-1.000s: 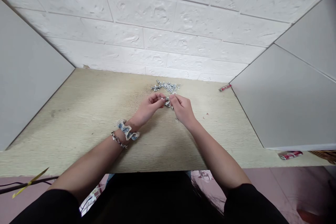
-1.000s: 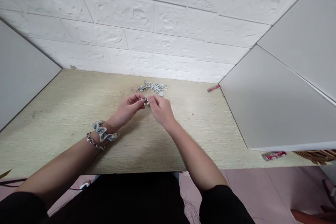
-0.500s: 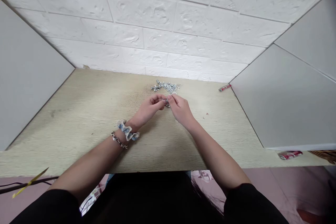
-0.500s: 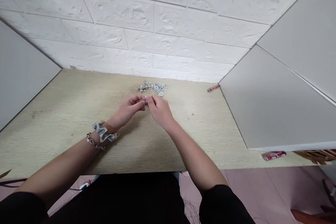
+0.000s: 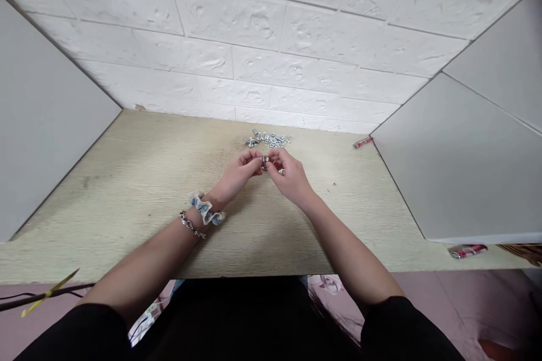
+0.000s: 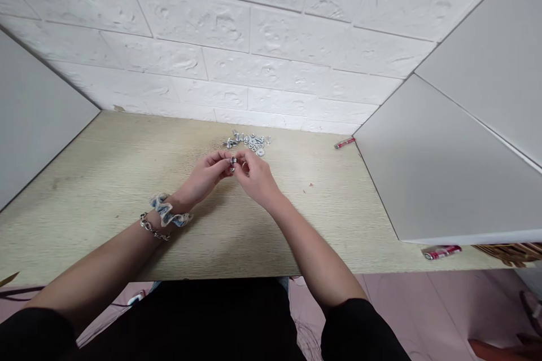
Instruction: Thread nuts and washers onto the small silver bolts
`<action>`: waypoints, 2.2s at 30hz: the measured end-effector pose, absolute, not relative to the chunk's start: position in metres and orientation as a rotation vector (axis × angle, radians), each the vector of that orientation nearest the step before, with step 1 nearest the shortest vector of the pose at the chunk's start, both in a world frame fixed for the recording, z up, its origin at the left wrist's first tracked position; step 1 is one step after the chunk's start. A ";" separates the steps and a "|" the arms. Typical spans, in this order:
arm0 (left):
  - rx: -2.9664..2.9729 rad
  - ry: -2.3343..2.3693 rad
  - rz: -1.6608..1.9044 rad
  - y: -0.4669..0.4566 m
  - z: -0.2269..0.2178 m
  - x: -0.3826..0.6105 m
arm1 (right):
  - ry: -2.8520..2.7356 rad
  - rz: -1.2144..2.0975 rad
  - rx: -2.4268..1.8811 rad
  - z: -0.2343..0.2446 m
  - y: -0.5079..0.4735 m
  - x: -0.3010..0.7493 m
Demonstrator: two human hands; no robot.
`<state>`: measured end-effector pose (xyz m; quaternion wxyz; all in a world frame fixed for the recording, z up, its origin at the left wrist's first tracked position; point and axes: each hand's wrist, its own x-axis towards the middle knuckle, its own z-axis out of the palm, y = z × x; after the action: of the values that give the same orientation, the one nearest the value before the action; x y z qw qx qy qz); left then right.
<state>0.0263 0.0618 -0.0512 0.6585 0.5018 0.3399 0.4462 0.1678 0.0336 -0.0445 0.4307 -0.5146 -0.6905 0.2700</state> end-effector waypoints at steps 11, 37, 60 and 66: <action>1.131 0.776 1.011 0.063 -0.052 0.026 | -1.775 0.480 -1.199 -0.044 0.035 0.167; 1.103 0.646 1.034 0.059 -0.048 0.028 | -1.569 0.778 -1.331 -0.039 0.030 0.167; 1.225 0.765 0.994 0.059 -0.045 0.027 | -1.667 0.608 -1.448 -0.040 0.030 0.165; 1.172 0.784 0.977 0.060 -0.048 0.026 | -1.716 0.585 -1.409 -0.043 0.031 0.165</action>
<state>0.0259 0.0604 -0.0478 0.6542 0.5166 0.3456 0.4308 0.1646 0.0311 -0.0435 0.4102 -0.5595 -0.6816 0.2325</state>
